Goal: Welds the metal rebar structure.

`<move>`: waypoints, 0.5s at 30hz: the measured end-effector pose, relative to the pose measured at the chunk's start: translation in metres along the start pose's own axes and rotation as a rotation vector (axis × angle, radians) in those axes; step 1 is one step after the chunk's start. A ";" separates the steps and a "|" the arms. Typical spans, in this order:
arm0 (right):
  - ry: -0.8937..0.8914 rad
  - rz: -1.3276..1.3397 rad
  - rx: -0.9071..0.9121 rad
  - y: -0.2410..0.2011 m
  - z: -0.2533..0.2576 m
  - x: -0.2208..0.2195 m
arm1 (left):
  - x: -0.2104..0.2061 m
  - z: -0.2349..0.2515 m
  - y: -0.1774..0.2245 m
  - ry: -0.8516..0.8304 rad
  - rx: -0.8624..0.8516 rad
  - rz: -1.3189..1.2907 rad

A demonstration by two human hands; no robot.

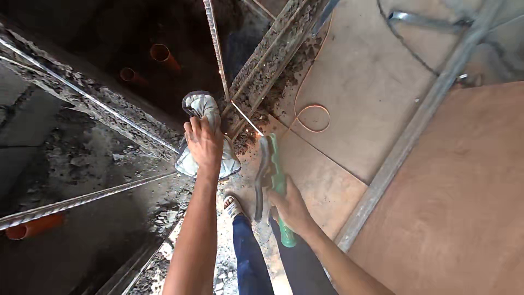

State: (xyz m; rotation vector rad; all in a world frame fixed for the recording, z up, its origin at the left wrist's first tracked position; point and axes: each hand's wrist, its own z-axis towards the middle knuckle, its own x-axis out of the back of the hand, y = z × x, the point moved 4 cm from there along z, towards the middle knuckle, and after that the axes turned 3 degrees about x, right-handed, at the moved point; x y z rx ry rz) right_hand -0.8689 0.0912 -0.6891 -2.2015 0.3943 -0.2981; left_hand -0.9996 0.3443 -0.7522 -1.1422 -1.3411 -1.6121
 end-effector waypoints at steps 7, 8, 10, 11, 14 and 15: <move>0.040 -0.442 0.069 -0.006 0.004 0.012 | 0.004 0.000 0.002 0.020 -0.016 0.025; 0.037 -0.453 0.066 -0.007 0.003 0.013 | 0.018 0.003 0.006 -0.153 0.012 0.054; 0.022 -0.251 0.059 -0.004 0.000 0.012 | 0.022 0.004 0.007 -0.201 0.026 -0.003; 0.020 -0.135 0.050 -0.002 0.000 0.011 | 0.008 0.000 0.002 -0.018 -0.010 -0.041; 0.031 -0.082 0.037 0.000 0.000 0.013 | -0.001 0.000 -0.001 0.001 -0.013 -0.027; 0.025 -0.090 0.037 0.001 0.001 0.013 | -0.001 0.001 -0.001 -0.001 -0.015 -0.028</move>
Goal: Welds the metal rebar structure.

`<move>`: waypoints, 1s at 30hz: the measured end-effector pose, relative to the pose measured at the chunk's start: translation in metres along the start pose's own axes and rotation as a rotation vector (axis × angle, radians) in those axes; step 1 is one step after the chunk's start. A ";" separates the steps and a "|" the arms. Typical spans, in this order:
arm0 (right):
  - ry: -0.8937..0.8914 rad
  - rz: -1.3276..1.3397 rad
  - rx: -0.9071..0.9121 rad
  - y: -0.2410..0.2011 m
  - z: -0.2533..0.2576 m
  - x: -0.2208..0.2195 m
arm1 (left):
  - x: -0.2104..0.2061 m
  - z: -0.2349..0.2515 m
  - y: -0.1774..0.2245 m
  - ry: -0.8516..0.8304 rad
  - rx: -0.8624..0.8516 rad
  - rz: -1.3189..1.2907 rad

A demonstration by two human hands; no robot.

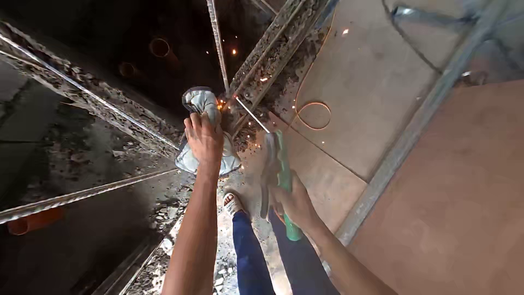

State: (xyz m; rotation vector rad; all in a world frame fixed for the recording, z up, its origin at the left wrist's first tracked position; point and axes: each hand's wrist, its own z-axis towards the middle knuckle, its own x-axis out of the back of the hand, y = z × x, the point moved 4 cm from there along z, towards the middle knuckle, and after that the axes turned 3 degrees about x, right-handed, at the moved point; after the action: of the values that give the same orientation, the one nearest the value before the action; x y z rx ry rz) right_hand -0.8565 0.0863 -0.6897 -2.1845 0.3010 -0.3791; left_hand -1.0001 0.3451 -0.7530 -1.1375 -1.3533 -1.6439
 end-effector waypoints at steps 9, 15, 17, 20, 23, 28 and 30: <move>-0.017 0.010 0.015 0.003 0.007 -0.007 | -0.002 0.000 -0.002 0.020 -0.005 0.018; -0.018 -0.011 -0.010 0.000 0.005 -0.007 | 0.007 -0.004 0.001 -0.047 0.002 -0.030; -0.013 -0.020 -0.018 -0.002 0.004 -0.008 | 0.005 -0.002 0.001 -0.046 -0.001 -0.010; -0.015 -0.010 -0.018 -0.001 0.005 -0.008 | 0.004 0.000 0.001 -0.027 0.012 0.002; -0.014 -0.011 -0.020 -0.001 0.005 -0.010 | 0.001 0.000 0.000 -0.020 0.007 0.015; -0.017 0.006 -0.033 -0.001 0.005 -0.012 | 0.001 0.000 -0.001 -0.015 0.001 0.029; -0.021 0.038 -0.033 -0.001 0.004 -0.013 | -0.001 0.000 -0.002 -0.003 -0.004 0.039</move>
State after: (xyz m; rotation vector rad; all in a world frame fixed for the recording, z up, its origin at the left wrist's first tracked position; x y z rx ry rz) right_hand -0.8666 0.0946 -0.6935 -2.2099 0.3388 -0.3325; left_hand -1.0016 0.3453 -0.7545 -1.1619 -1.3219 -1.6184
